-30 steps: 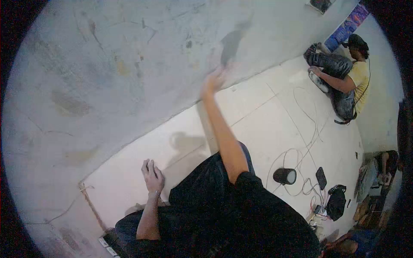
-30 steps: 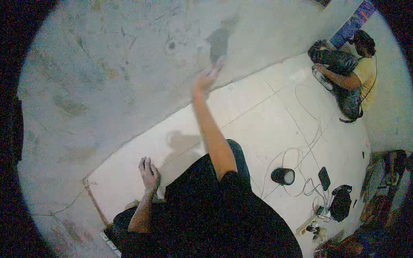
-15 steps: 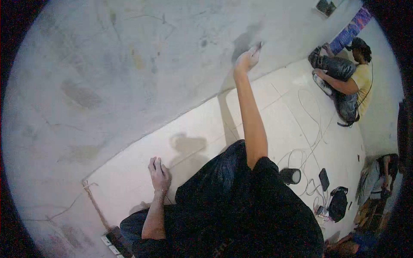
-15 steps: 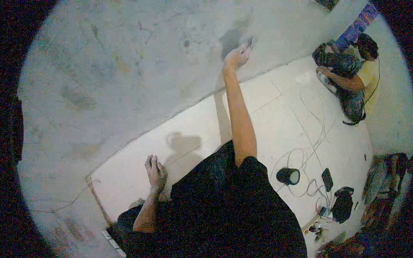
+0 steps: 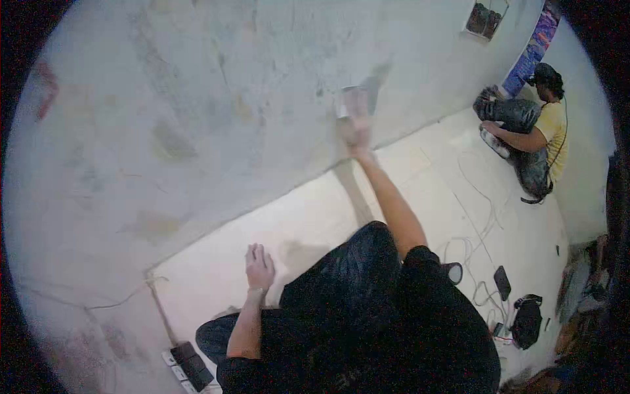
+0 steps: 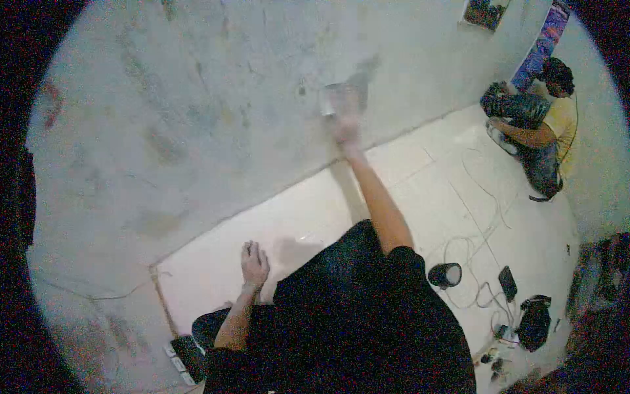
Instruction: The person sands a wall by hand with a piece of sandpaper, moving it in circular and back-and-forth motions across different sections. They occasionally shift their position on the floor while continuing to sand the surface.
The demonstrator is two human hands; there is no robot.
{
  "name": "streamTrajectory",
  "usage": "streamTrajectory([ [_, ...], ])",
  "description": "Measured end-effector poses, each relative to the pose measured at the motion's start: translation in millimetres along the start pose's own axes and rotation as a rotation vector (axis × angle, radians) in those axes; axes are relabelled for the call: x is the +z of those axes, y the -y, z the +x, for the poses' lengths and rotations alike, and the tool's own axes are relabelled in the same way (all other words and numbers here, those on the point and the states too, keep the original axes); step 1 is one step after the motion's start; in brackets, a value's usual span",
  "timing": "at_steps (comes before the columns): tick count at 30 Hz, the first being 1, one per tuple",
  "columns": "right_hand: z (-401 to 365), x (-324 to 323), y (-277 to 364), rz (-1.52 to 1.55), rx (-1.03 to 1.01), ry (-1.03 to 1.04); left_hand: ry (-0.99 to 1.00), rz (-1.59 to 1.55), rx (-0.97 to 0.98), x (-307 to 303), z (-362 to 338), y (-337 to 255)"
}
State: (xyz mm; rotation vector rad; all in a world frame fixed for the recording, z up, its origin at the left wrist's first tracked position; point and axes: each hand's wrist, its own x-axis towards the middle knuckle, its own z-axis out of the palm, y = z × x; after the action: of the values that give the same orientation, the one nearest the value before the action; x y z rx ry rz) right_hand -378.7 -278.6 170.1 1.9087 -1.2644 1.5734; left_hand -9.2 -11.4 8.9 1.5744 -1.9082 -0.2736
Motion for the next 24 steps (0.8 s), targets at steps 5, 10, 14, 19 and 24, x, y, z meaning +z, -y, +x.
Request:
streamTrajectory([
  [5,9,-7,36,0.02,0.275,-0.12,0.196,-0.12,-0.187,-28,23,-6],
  [10,-37,14,118,0.059,0.253,0.131,0.28,-0.243,-0.299,-96,42,-8],
  [14,-54,-3,143,0.237,0.216,0.548,-0.053,-0.33,-0.403,-199,-10,-53],
  [19,-55,-30,138,0.324,0.11,0.762,-0.617,-0.343,-0.588,-262,-189,-59],
  [24,-51,-48,150,0.268,0.057,0.963,-0.64,-0.215,-1.015,-238,-381,-87],
])
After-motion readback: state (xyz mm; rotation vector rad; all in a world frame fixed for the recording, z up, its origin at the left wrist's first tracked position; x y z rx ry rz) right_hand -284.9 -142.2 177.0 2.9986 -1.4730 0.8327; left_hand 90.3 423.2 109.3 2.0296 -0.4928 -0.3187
